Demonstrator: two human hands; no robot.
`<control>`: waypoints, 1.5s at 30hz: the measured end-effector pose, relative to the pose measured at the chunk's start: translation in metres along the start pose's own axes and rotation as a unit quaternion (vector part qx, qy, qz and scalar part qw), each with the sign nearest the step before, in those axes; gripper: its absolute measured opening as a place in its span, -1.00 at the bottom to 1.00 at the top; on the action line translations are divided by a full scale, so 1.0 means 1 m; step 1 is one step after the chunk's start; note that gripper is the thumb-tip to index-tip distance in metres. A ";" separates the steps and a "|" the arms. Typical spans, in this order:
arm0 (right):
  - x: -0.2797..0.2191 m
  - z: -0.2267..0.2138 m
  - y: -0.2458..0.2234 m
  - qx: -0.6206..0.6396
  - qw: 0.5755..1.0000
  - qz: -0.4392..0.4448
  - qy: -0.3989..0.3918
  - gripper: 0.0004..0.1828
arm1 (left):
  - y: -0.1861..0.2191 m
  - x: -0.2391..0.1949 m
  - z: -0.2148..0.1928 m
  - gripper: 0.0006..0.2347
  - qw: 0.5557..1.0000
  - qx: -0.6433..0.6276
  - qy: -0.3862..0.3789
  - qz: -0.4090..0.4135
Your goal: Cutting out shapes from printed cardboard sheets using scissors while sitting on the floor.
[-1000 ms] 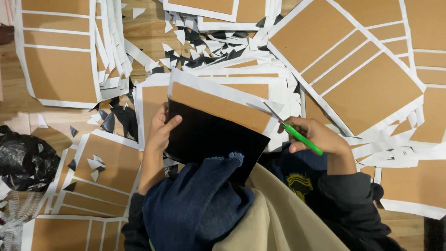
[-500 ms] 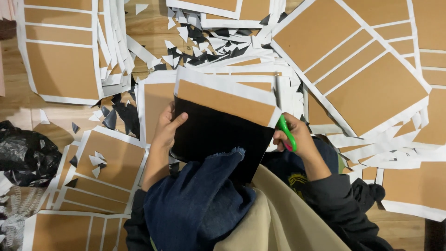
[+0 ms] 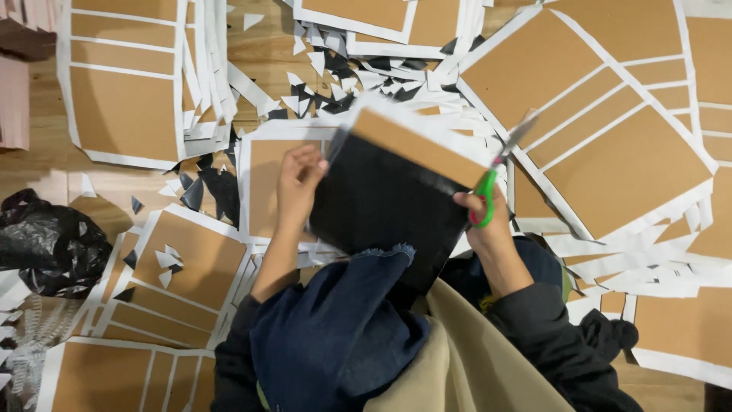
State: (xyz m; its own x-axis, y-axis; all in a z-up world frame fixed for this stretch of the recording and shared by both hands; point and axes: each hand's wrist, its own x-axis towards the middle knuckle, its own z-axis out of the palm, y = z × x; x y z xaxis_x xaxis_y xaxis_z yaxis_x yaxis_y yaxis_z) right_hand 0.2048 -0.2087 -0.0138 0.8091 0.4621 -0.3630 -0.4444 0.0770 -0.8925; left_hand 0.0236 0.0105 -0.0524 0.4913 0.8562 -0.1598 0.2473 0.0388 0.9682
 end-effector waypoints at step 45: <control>0.015 -0.023 0.031 -0.242 0.954 0.086 -0.157 -0.18 | -0.145 -0.004 0.027 -0.62 0.859 -0.407 -0.003 -0.312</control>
State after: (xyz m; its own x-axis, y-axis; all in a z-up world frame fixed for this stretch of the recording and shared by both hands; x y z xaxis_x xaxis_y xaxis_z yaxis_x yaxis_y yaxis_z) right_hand 0.2116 -0.2199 -0.0530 0.5520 0.6781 -0.4852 -0.2702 -0.4050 -0.8735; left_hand 0.0085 -0.0131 -0.1977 0.4794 0.5363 -0.6946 -0.2002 0.8375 0.5084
